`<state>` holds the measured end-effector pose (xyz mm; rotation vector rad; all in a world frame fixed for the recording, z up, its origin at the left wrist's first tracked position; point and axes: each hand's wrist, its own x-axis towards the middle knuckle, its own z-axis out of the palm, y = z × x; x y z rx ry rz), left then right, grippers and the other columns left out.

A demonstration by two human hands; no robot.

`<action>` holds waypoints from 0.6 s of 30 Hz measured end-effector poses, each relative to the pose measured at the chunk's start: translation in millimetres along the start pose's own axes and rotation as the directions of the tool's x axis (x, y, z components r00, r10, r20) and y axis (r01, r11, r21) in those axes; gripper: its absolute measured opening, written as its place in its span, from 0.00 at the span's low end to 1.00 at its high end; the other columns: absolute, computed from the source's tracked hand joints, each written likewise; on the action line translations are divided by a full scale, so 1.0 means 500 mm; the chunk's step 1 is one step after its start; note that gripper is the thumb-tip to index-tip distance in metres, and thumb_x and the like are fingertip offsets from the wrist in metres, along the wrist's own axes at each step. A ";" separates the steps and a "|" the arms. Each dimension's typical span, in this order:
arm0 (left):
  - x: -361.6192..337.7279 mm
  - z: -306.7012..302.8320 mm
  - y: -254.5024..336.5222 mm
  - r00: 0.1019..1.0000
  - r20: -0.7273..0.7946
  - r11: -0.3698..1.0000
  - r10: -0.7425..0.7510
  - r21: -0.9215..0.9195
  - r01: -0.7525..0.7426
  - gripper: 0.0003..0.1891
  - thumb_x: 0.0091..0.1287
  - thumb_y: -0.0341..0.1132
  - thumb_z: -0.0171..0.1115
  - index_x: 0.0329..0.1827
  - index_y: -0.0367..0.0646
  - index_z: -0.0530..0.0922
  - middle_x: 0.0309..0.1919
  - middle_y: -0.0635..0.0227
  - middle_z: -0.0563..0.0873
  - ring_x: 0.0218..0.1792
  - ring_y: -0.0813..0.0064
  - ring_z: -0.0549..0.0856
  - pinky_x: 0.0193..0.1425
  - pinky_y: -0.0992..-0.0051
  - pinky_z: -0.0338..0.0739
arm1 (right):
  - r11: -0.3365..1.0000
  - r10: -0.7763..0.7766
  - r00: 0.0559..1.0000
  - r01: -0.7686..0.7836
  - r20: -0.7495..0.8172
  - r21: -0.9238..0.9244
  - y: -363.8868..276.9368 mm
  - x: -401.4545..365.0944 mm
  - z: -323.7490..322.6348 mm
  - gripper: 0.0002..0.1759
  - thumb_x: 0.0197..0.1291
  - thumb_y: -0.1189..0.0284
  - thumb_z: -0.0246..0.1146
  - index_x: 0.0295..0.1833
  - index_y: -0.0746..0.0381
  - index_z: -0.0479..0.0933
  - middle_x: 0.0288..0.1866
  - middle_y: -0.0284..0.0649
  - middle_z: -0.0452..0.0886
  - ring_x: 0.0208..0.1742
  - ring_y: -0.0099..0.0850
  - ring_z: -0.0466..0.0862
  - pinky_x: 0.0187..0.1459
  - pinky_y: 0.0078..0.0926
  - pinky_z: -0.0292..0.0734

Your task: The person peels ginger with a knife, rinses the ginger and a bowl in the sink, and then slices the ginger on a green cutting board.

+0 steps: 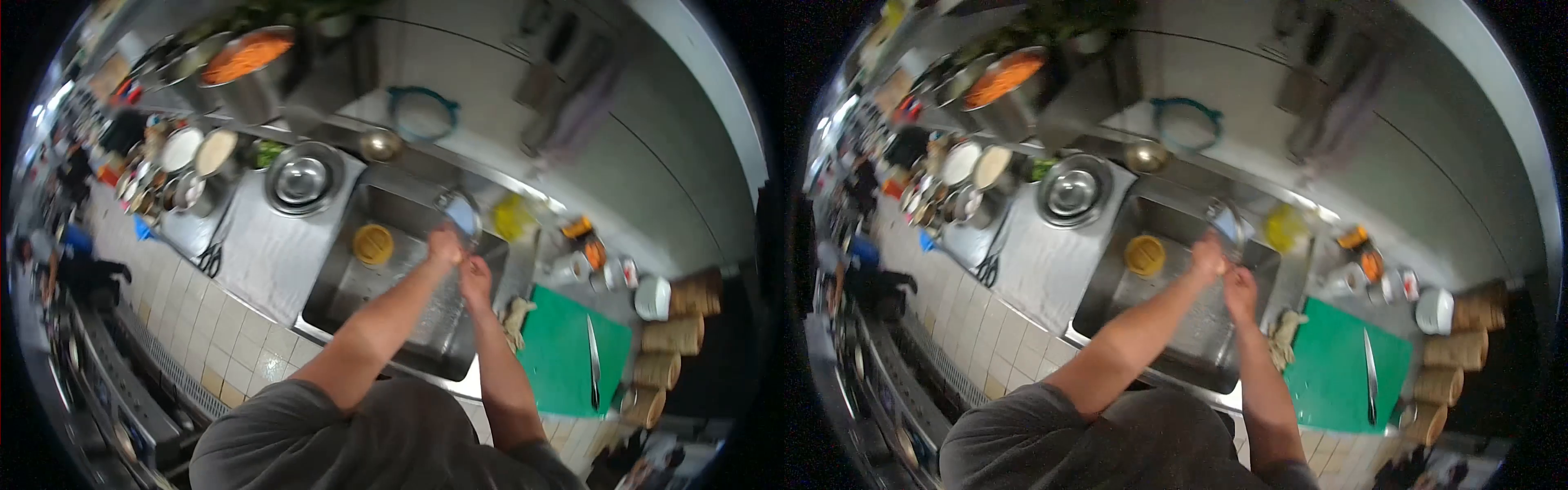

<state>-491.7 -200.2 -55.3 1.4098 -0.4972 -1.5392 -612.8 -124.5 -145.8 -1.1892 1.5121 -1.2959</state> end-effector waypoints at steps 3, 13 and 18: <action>0.009 -0.007 0.005 0.995 0.077 0.958 -0.063 -0.274 0.082 0.21 0.83 0.52 0.54 0.41 0.41 0.77 0.27 0.67 0.78 0.24 0.70 0.79 0.26 0.67 0.77 | 0.871 0.433 0.900 -0.432 0.051 0.233 -0.143 -0.023 0.027 0.14 0.78 0.58 0.57 0.47 0.56 0.78 0.33 0.33 0.81 0.36 0.26 0.82 0.33 0.30 0.78; -0.021 -0.005 -0.053 0.938 0.345 0.957 0.040 -0.282 0.063 0.18 0.73 0.25 0.64 0.61 0.42 0.68 0.41 0.60 0.86 0.40 0.65 0.88 0.41 0.64 0.87 | 0.921 0.370 0.929 -0.366 -0.006 0.131 -0.200 -0.023 0.025 0.14 0.77 0.57 0.60 0.56 0.55 0.76 0.44 0.36 0.83 0.42 0.28 0.83 0.38 0.32 0.82; 0.067 -0.015 -0.112 0.935 0.354 0.997 0.027 -0.084 0.002 0.04 0.78 0.29 0.54 0.51 0.47 0.75 0.37 0.62 0.86 0.35 0.66 0.87 0.35 0.65 0.85 | 0.996 -0.021 0.996 0.014 -0.092 -0.083 -0.193 -0.057 0.019 0.09 0.70 0.72 0.65 0.52 0.63 0.80 0.54 0.50 0.87 0.52 0.40 0.87 0.53 0.36 0.82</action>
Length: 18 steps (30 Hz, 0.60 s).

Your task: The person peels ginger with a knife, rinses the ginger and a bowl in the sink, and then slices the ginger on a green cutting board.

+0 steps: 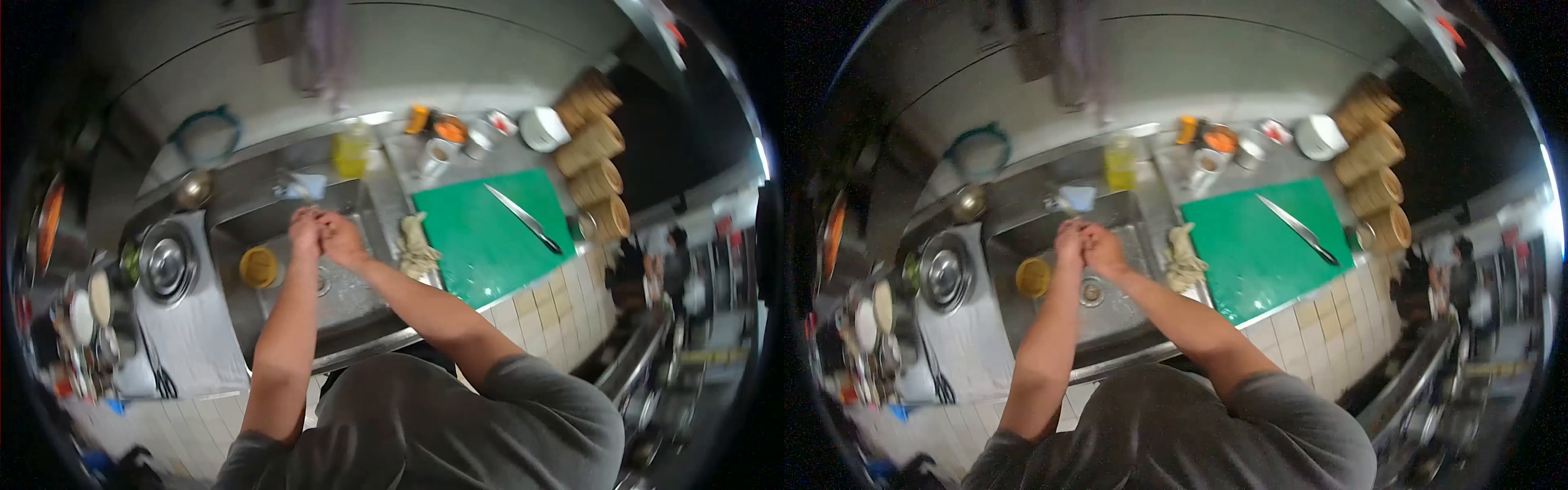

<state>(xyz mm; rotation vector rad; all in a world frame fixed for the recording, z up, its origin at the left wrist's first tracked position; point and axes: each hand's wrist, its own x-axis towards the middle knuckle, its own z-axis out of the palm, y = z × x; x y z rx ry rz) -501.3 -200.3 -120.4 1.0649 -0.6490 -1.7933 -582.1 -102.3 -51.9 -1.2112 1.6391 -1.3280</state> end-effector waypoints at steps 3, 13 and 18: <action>0.015 0.016 0.018 0.982 0.013 0.982 -0.189 -0.009 0.190 0.05 0.80 0.35 0.52 0.52 0.48 0.76 0.35 0.65 0.85 0.33 0.69 0.86 0.33 0.64 0.83 | 0.986 0.157 0.988 -0.157 -0.013 -0.052 -0.094 -0.006 -0.043 0.10 0.69 0.72 0.65 0.53 0.63 0.81 0.54 0.53 0.86 0.54 0.46 0.86 0.55 0.38 0.81; -0.009 -0.001 0.000 0.935 0.330 0.980 -0.130 -0.102 0.173 0.12 0.75 0.45 0.57 0.44 0.48 0.83 0.43 0.67 0.89 0.48 0.67 0.88 0.56 0.63 0.85 | 0.945 -0.316 0.921 0.283 -0.228 -0.167 -0.130 -0.031 -0.049 0.16 0.56 0.72 0.64 0.50 0.65 0.79 0.48 0.58 0.83 0.54 0.60 0.79 0.57 0.55 0.74; -0.011 0.036 0.012 0.888 0.387 0.866 -0.249 -0.321 0.383 0.12 0.71 0.43 0.63 0.44 0.42 0.81 0.42 0.61 0.88 0.46 0.54 0.87 0.58 0.57 0.84 | 0.778 -0.525 0.846 0.433 -0.092 -0.455 -0.134 -0.061 -0.087 0.22 0.63 0.75 0.65 0.63 0.65 0.78 0.63 0.56 0.83 0.68 0.58 0.79 0.69 0.49 0.74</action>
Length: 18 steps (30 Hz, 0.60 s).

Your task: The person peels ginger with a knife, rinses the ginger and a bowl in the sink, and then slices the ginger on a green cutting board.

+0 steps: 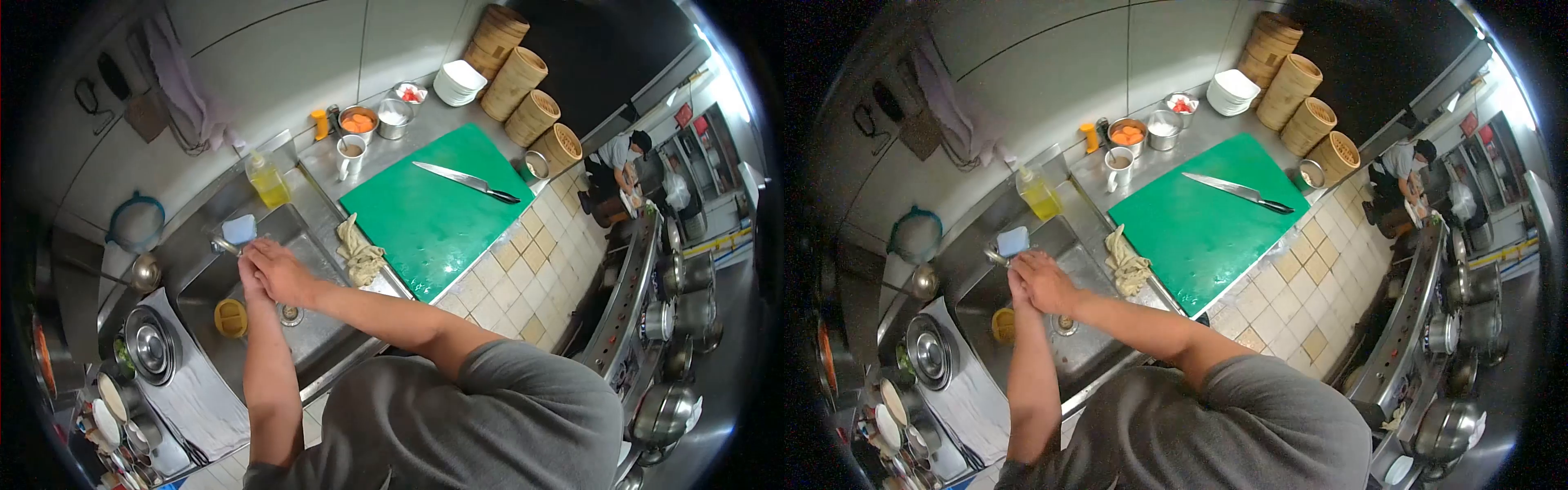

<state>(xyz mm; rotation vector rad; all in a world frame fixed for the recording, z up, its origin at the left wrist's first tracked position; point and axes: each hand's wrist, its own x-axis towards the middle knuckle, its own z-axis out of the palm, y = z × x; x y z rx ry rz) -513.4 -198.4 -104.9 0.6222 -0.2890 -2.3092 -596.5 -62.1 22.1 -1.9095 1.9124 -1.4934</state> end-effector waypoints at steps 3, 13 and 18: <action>-0.019 0.063 0.028 0.978 -0.198 0.969 -0.070 0.219 0.114 0.14 0.67 0.40 0.69 0.49 0.40 0.82 0.40 0.61 0.87 0.49 0.56 0.86 0.58 0.60 0.85 | 0.975 0.074 0.997 -0.068 -0.019 0.209 0.006 -0.034 -0.100 0.25 0.59 0.78 0.66 0.64 0.64 0.79 0.65 0.55 0.82 0.70 0.55 0.79 0.72 0.48 0.73; -0.086 -0.133 0.110 0.992 0.028 0.986 0.126 0.104 -0.128 0.25 0.76 0.34 0.63 0.71 0.30 0.74 0.60 0.54 0.85 0.61 0.64 0.83 0.67 0.63 0.80 | 0.547 0.520 0.694 -0.718 -0.497 -0.430 0.516 -0.307 -0.699 0.23 0.66 0.74 0.61 0.67 0.60 0.78 0.66 0.52 0.83 0.69 0.51 0.79 0.70 0.50 0.73; -0.157 -0.203 -0.045 0.655 -0.756 0.718 -0.004 0.454 0.528 0.17 0.74 0.50 0.65 0.48 0.45 0.79 0.32 0.67 0.82 0.31 0.68 0.83 0.28 0.67 0.81 | 0.341 0.725 0.589 -0.757 -0.357 -0.557 0.658 -0.422 -0.887 0.26 0.69 0.74 0.53 0.71 0.57 0.74 0.70 0.47 0.80 0.73 0.49 0.75 0.73 0.55 0.66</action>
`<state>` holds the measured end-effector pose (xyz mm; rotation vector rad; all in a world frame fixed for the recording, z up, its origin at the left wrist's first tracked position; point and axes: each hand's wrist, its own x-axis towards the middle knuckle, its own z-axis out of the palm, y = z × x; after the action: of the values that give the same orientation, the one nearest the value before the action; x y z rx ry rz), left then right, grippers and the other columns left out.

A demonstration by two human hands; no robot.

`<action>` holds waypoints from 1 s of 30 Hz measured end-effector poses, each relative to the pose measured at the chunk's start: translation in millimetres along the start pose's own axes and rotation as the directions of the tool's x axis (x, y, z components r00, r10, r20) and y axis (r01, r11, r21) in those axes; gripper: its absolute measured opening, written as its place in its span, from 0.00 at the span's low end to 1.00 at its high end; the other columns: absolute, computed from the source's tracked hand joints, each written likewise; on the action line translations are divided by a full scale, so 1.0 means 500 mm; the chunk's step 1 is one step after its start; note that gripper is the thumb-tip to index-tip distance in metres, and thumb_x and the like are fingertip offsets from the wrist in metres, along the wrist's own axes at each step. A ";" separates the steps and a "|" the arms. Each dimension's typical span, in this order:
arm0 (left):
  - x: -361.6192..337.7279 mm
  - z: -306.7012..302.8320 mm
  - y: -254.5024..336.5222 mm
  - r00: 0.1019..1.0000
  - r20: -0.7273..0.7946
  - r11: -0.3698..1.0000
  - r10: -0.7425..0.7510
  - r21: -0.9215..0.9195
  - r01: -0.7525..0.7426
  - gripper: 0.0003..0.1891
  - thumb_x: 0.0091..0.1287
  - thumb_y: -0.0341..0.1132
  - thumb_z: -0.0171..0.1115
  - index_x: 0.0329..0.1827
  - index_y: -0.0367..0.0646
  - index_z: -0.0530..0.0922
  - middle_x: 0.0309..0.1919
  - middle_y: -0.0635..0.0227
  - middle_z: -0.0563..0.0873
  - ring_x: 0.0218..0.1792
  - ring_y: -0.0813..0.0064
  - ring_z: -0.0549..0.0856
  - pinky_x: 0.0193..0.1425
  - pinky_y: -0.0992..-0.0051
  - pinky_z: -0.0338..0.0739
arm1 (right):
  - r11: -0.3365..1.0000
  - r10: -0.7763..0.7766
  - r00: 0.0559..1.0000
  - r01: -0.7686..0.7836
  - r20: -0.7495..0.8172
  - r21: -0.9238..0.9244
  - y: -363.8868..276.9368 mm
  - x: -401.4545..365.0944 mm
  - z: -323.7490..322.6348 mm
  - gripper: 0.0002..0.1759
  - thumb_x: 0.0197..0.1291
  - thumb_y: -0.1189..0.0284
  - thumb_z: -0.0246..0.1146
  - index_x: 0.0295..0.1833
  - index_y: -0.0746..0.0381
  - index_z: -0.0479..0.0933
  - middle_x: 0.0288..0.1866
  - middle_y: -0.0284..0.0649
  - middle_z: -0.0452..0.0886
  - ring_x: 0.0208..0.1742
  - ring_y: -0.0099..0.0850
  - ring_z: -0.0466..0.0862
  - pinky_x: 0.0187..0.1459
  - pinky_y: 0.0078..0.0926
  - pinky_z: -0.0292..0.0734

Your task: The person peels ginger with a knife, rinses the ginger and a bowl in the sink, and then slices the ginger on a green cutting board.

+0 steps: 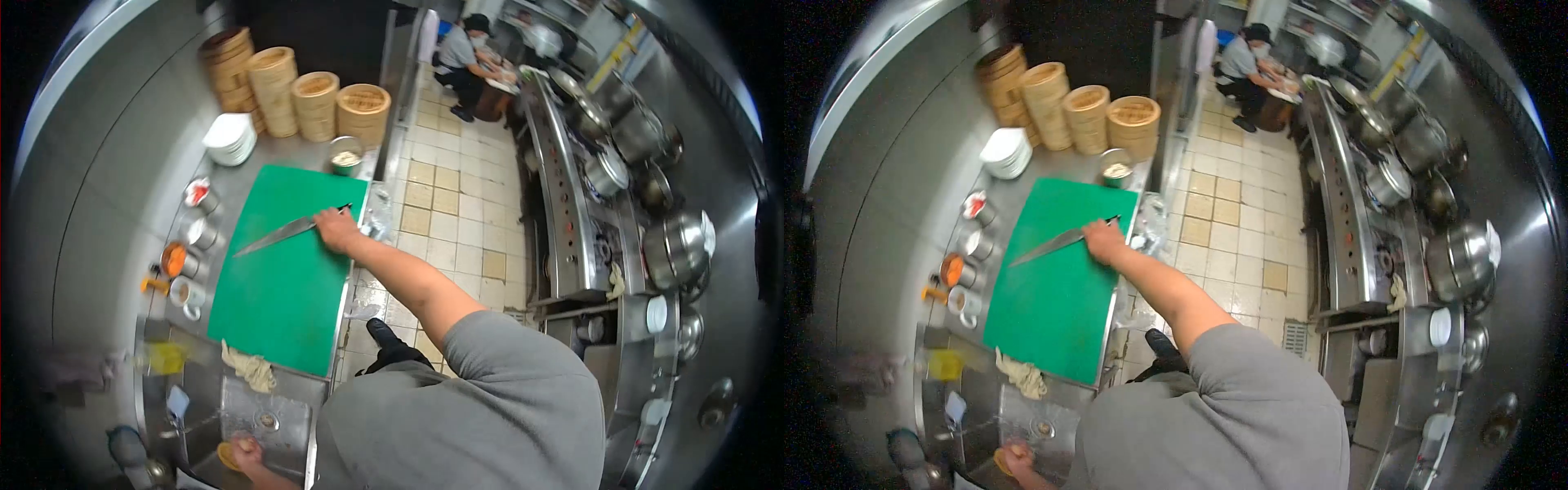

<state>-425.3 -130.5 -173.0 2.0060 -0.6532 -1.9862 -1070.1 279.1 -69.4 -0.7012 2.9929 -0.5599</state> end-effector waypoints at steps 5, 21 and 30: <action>0.017 0.074 -0.054 0.992 -0.079 0.933 0.099 0.355 -0.065 0.22 0.76 0.53 0.57 0.52 0.41 0.77 0.40 0.59 0.83 0.30 0.61 0.83 0.20 0.62 0.76 | 0.950 -0.282 0.915 0.308 0.290 -0.048 0.039 -0.046 -0.049 0.26 0.66 0.74 0.56 0.70 0.59 0.71 0.61 0.46 0.82 0.66 0.48 0.79 0.67 0.53 0.74; -0.299 0.922 -0.162 -0.005 0.892 -0.568 0.453 0.284 -0.773 0.17 0.69 0.29 0.61 0.60 0.42 0.82 0.60 0.50 0.85 0.61 0.45 0.83 0.65 0.53 0.79 | 0.625 -0.009 0.980 -0.148 0.197 0.767 0.181 -0.312 -0.067 0.22 0.73 0.61 0.65 0.63 0.64 0.79 0.55 0.55 0.86 0.57 0.49 0.86 0.59 0.44 0.80; -0.400 0.844 -0.154 0.119 0.806 -0.475 0.580 0.453 -0.755 0.46 0.57 0.34 0.79 0.81 0.59 0.67 0.78 0.55 0.67 0.75 0.48 0.69 0.75 0.50 0.71 | 0.826 -0.105 0.910 -0.145 0.401 0.545 0.071 -0.356 -0.173 0.13 0.72 0.65 0.63 0.54 0.63 0.79 0.32 0.56 0.84 0.35 0.55 0.85 0.39 0.49 0.78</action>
<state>-826.8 89.0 -51.8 0.6257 -2.7869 -0.5734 -933.5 415.3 -12.2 -0.6285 2.2544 -1.0779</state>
